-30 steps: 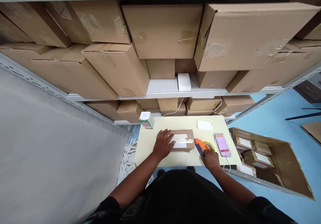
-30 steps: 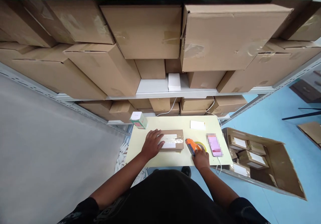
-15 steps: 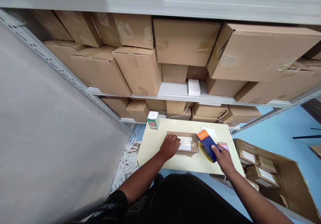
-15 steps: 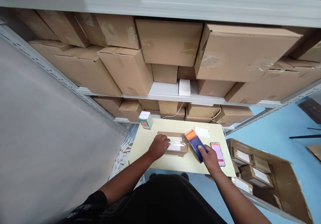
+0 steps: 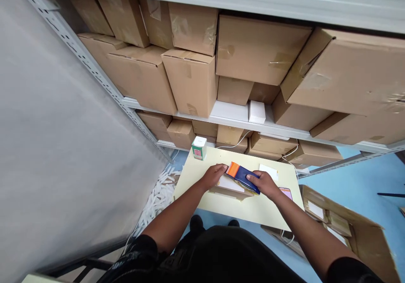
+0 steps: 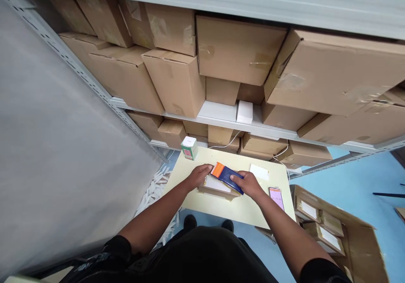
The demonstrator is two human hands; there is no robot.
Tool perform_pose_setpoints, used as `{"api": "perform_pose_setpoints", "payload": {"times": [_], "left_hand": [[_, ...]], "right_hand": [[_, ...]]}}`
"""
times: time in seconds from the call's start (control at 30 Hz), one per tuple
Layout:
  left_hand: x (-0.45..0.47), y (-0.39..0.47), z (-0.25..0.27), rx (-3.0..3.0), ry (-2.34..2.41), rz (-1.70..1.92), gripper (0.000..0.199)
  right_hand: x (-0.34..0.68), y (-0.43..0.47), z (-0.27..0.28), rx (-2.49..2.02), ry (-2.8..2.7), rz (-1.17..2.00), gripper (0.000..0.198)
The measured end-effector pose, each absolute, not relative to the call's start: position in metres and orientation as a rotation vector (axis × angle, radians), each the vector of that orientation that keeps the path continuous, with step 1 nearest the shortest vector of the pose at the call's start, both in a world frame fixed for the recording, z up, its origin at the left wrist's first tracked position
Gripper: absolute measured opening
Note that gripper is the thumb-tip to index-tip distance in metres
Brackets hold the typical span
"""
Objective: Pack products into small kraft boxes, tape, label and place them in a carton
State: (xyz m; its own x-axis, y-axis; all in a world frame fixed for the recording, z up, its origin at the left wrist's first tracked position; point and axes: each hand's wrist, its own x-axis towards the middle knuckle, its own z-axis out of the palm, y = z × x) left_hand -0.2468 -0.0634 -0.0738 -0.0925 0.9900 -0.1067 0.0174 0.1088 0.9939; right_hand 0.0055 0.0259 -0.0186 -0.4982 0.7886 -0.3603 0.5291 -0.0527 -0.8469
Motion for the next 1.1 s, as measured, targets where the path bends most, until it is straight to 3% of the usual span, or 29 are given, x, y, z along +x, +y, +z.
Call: {"api": "perform_pose_setpoints", "payload": {"times": [0.23, 0.47, 0.83, 1.1], "left_hand": [[-0.235, -0.059, -0.064, 0.701, 1.185, 1.185, 0.051], [-0.223, -0.063, -0.072, 0.325, 0.890, 1.227, 0.043], [-0.228, -0.066, -0.072, 0.348, 0.858, 1.234, 0.049], [-0.223, -0.068, -0.083, 0.274, 0.802, 1.277, 0.043]], "right_hand": [[0.004, 0.025, -0.017, -1.394, -2.005, 1.585, 0.049], [0.007, 0.029, -0.019, -1.350, -2.084, 1.584, 0.054], [0.008, 0.028, -0.028, -1.297, -2.188, 1.538, 0.052], [0.006, 0.030, -0.031, -1.286, -2.184, 1.566, 0.050]]}}
